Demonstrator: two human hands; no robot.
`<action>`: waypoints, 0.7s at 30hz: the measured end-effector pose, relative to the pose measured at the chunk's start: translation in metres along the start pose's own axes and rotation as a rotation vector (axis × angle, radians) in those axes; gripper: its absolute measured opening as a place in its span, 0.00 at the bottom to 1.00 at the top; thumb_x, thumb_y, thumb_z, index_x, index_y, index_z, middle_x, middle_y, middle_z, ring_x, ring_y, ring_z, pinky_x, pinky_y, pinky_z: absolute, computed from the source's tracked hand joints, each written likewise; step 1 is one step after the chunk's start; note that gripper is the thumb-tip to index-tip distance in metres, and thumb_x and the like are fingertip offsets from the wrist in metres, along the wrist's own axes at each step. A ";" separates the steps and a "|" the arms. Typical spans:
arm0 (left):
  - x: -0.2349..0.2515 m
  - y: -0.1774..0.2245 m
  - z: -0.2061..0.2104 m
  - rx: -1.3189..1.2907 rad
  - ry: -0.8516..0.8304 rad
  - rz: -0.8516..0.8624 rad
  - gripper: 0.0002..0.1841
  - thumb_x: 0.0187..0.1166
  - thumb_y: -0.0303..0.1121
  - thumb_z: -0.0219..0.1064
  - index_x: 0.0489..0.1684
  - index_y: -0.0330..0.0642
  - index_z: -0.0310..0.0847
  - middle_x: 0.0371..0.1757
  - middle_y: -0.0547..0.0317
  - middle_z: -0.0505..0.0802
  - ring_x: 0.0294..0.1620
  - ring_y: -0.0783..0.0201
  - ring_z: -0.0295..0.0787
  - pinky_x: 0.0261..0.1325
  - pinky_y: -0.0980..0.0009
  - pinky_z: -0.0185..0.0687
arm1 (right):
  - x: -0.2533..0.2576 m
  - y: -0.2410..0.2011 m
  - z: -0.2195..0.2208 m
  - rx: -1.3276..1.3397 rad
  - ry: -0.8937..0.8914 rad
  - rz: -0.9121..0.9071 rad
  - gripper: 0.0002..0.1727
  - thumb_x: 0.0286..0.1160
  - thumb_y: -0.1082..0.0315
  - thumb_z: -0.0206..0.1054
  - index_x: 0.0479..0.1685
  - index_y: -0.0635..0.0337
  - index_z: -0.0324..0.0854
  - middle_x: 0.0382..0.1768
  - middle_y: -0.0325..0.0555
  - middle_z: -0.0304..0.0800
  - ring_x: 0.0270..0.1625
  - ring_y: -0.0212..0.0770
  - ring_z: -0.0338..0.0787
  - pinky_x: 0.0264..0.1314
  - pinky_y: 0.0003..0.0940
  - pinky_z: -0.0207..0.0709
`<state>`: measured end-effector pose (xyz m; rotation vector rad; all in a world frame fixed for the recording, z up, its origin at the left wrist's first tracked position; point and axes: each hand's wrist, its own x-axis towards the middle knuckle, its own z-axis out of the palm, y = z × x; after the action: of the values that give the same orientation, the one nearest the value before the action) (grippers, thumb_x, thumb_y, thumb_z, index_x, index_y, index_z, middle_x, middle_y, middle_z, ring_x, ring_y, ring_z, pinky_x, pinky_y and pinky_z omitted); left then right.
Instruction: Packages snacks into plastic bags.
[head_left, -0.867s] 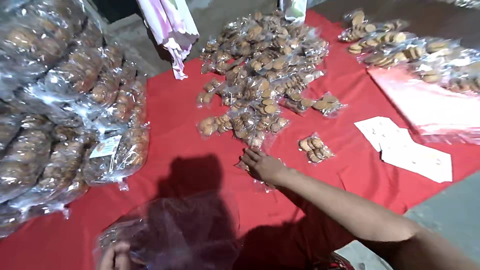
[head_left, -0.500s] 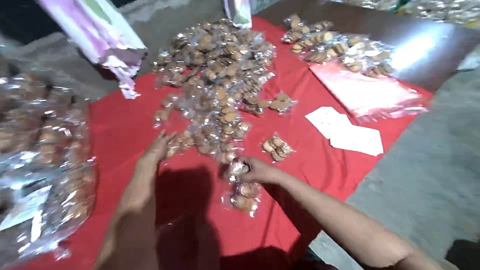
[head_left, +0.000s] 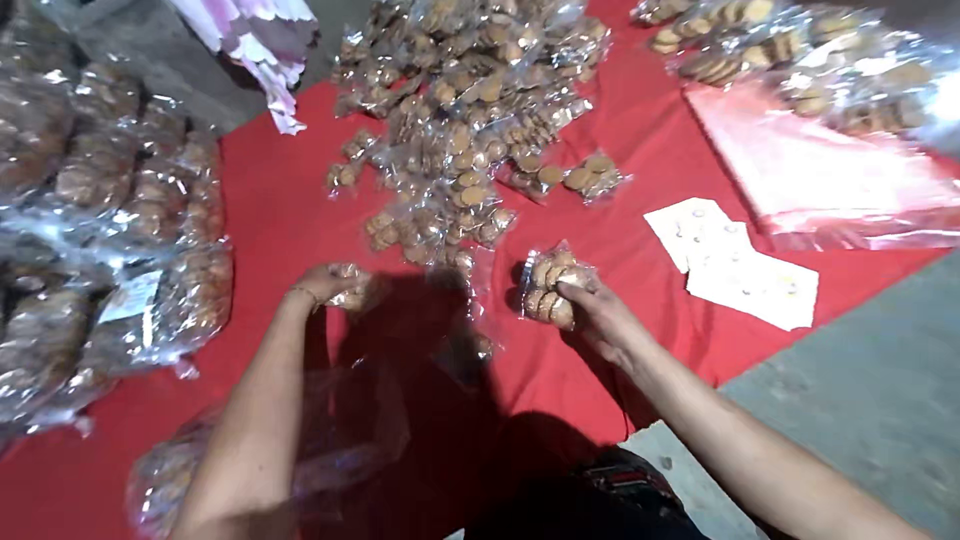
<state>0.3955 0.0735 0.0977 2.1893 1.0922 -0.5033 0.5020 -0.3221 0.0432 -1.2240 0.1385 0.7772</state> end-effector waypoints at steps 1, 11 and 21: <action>-0.022 0.013 0.006 -0.128 0.004 0.039 0.24 0.83 0.34 0.68 0.73 0.31 0.73 0.62 0.31 0.86 0.59 0.41 0.85 0.65 0.43 0.77 | -0.007 0.003 0.003 0.034 -0.015 0.037 0.21 0.89 0.72 0.53 0.78 0.62 0.60 0.50 0.50 0.87 0.47 0.41 0.92 0.50 0.38 0.89; -0.171 0.072 0.220 -0.431 0.495 0.619 0.28 0.93 0.44 0.43 0.60 0.21 0.77 0.54 0.47 0.88 0.58 0.69 0.83 0.66 0.71 0.78 | -0.050 0.035 -0.003 -0.372 -0.560 -0.123 0.41 0.63 0.68 0.78 0.78 0.70 0.63 0.60 0.54 0.87 0.58 0.37 0.91 0.63 0.34 0.86; -0.144 0.095 0.237 -0.247 0.136 0.463 0.20 0.75 0.26 0.70 0.62 0.23 0.76 0.56 0.39 0.90 0.58 0.55 0.88 0.66 0.60 0.82 | -0.021 0.036 -0.078 -0.614 -0.760 -0.447 0.39 0.52 0.67 0.85 0.69 0.72 0.77 0.87 0.74 0.53 0.86 0.59 0.66 0.84 0.45 0.67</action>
<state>0.3756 -0.2138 0.0439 2.1788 0.6361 -0.0136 0.4885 -0.3957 -0.0039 -1.3665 -1.0277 0.8596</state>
